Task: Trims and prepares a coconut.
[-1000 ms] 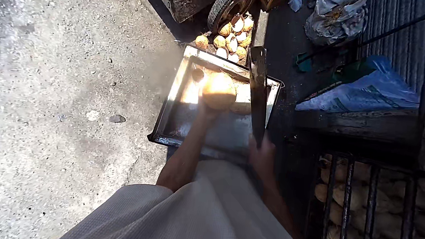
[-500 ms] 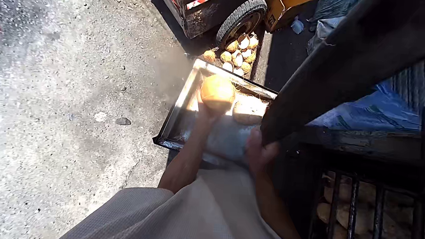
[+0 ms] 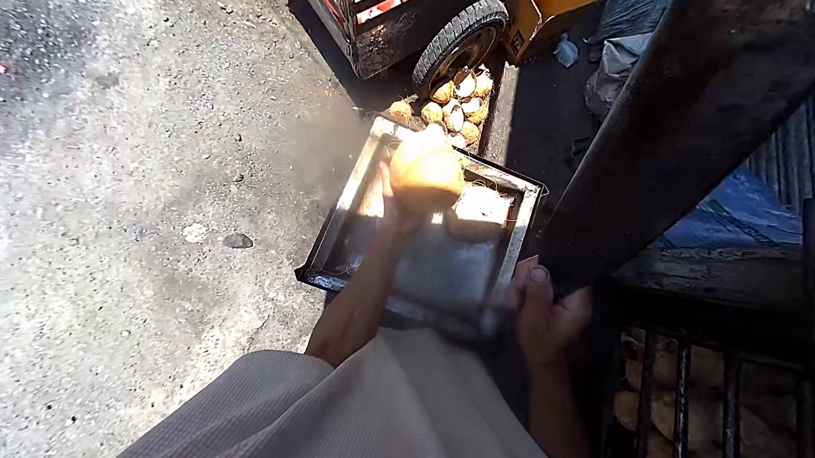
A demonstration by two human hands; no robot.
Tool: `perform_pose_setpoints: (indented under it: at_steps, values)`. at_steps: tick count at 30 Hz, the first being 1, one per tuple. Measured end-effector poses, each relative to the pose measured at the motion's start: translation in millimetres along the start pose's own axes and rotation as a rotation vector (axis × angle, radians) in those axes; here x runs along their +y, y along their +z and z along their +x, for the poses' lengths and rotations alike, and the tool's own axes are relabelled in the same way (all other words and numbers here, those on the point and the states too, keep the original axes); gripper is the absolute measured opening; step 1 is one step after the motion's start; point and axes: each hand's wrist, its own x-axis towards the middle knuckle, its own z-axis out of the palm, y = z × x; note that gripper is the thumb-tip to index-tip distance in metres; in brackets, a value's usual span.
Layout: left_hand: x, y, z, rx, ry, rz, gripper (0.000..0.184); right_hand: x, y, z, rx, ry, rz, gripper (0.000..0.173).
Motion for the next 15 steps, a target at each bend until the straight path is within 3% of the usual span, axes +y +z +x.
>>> perform_pose_setpoints:
  at_steps: [4,7,9,12,15]
  values:
    - [-15.7,-28.3,-4.4,0.068,-0.122,-0.074,0.091,-41.1,-2.8,27.4,0.032,-0.251,0.136,0.022]
    - [-24.8,-47.3,-7.8,0.060,-0.121,0.013,0.080,-21.5,11.9,18.7,0.051,-0.258,0.110,0.024]
    - [-30.2,-50.5,-9.0,0.090,-0.105,0.078,0.075,26.9,19.5,-12.9,-0.034,-0.056,-0.158,0.030]
    - [-40.4,-65.7,-12.5,0.183,-0.132,0.131,0.078,68.4,15.1,-48.0,-0.451,0.484,-0.658,0.047]
    - [-47.3,-76.0,-25.5,0.234,-0.124,0.142,0.074,59.0,1.0,-55.1,-0.377,0.610,-0.612,0.047]
